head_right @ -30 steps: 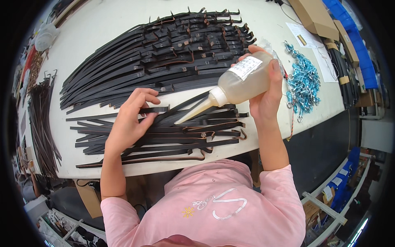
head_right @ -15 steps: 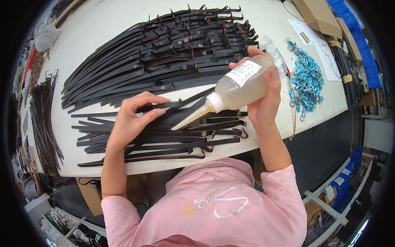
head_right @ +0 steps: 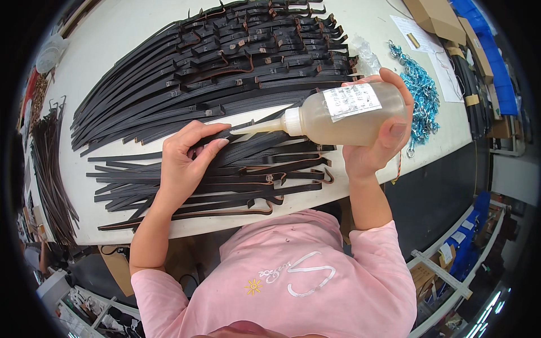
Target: The person applies glue from a bottle to the ends of black strap-like objects and inserts small metal pieces into the glued ends. They repeat this process for multiple straps, handling them one at a time on a white table.
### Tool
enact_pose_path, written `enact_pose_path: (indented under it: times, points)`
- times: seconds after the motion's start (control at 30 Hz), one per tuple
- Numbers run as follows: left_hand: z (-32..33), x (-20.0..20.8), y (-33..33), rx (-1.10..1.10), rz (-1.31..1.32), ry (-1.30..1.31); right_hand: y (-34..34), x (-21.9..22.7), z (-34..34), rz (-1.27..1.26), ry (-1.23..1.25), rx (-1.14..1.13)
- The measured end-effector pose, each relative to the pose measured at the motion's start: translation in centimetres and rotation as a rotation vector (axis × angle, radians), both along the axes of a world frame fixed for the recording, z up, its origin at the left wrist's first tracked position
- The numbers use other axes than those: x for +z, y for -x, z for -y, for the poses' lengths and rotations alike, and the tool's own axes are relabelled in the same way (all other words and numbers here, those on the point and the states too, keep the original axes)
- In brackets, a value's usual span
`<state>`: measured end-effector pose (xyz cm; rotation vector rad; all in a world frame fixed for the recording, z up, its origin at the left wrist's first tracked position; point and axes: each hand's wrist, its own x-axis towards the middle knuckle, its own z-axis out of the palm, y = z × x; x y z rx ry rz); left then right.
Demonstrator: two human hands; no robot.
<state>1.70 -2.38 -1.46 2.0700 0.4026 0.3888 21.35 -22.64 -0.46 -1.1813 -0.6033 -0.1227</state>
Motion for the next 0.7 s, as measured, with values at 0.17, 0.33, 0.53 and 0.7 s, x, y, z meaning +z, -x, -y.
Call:
enact_pose_path:
  times: [0.17,0.33,0.53,0.7]
  points:
    - [0.2,-0.3,0.0,0.023,0.01,-0.044,0.3,-0.3,-0.2,0.112,0.044,-0.029]
    - [0.3,-0.6,0.0,0.02,0.05,-0.107,1.0,-0.4,0.0,0.183,0.126,-0.009]
    - [0.3,-0.1,-0.1,0.027,0.022,-0.111,1.4,-0.5,0.5,0.214,0.214,0.014]
    - [0.4,-0.1,-0.1,0.03,0.017,-0.117,1.3,-0.4,0.5,0.221,0.218,0.022]
